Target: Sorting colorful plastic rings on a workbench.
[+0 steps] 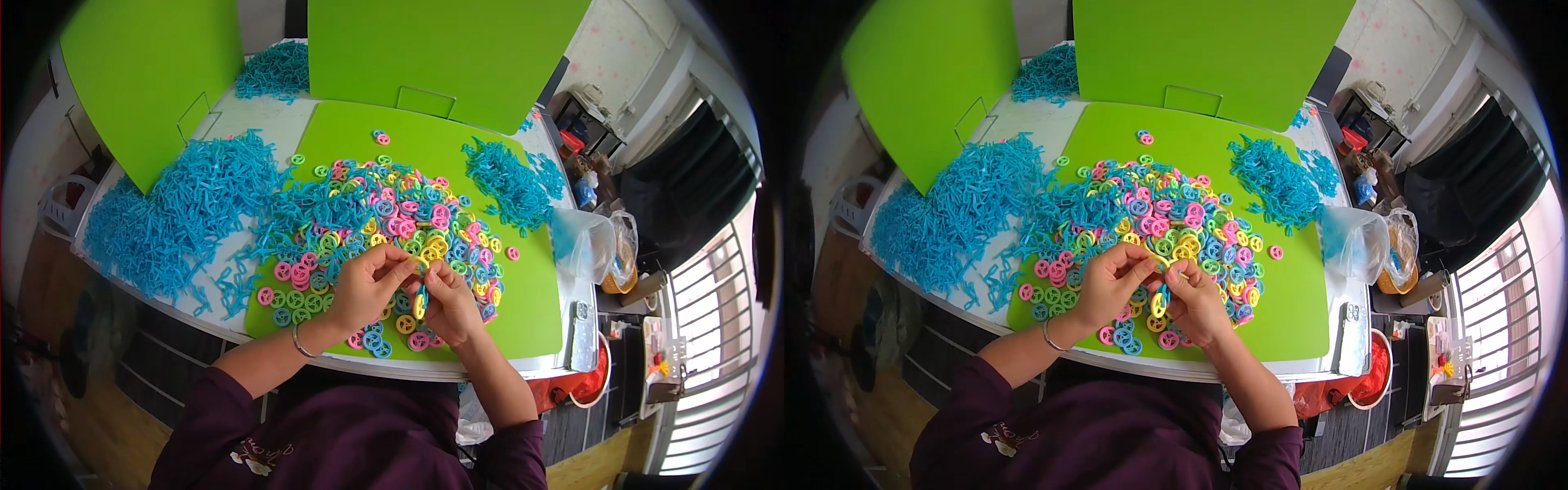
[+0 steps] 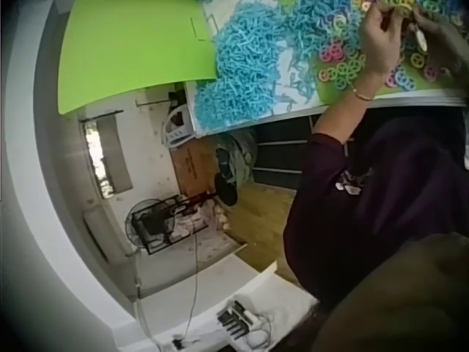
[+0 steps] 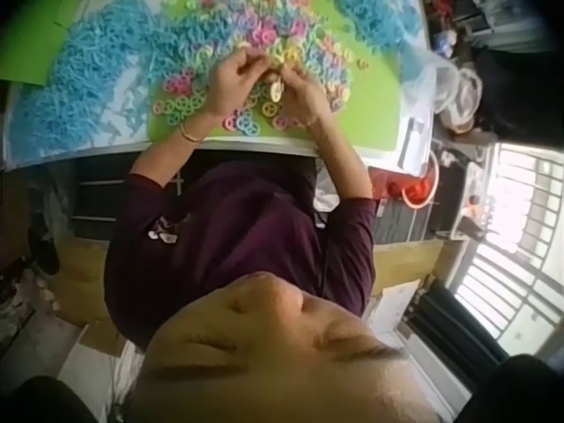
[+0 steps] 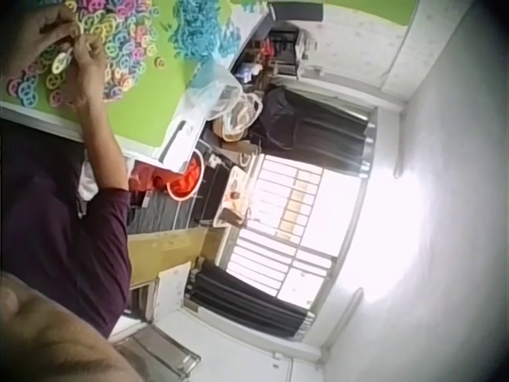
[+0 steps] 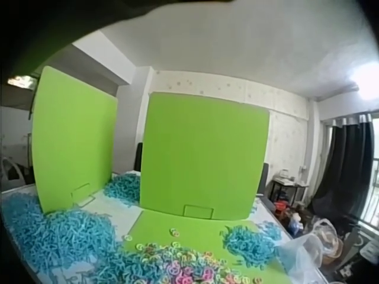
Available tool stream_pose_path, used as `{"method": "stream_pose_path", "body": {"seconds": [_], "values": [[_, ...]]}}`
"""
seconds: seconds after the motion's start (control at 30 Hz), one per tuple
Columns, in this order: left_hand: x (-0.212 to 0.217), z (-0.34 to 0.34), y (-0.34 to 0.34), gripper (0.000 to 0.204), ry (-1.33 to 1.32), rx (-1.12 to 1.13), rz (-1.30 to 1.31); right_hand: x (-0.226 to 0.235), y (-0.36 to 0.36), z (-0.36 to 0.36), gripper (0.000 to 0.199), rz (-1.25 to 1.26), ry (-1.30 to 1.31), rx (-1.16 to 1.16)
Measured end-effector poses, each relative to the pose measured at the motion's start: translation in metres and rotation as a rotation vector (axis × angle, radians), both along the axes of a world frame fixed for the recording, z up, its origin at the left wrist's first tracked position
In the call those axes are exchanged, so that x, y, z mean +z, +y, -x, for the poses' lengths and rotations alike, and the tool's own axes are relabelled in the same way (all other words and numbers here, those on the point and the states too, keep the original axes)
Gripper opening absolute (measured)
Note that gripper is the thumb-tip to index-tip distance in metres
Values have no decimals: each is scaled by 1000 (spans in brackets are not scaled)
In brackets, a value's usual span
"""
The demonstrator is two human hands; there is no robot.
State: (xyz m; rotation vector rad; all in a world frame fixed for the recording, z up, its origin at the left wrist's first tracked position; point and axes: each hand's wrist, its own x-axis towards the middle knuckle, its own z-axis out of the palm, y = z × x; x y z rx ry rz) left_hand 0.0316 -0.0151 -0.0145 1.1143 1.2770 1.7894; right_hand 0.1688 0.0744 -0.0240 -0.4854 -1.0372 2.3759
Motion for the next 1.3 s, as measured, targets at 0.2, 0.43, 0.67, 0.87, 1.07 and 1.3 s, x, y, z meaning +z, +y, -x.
{"method": "stream_pose_path", "body": {"seconds": [0.2,0.43,0.67,0.87,1.07,1.3], "values": [[-9,3,0,9,86,55,-53,13,-9,-1,12,-535,-178,-170],[-18,0,3,7,240,168,-212,5,-9,-2,12,-657,-226,-249],[-5,5,1,11,-61,-43,3,4,2,-3,11,-159,-32,-28],[0,1,2,14,-198,-87,-11,13,1,-2,17,-14,-55,14],[-5,3,4,14,-99,-55,-13,22,-6,-2,27,-410,-237,-61],[-6,5,3,10,33,-58,-37,14,1,-3,23,-231,-22,-49]]}}
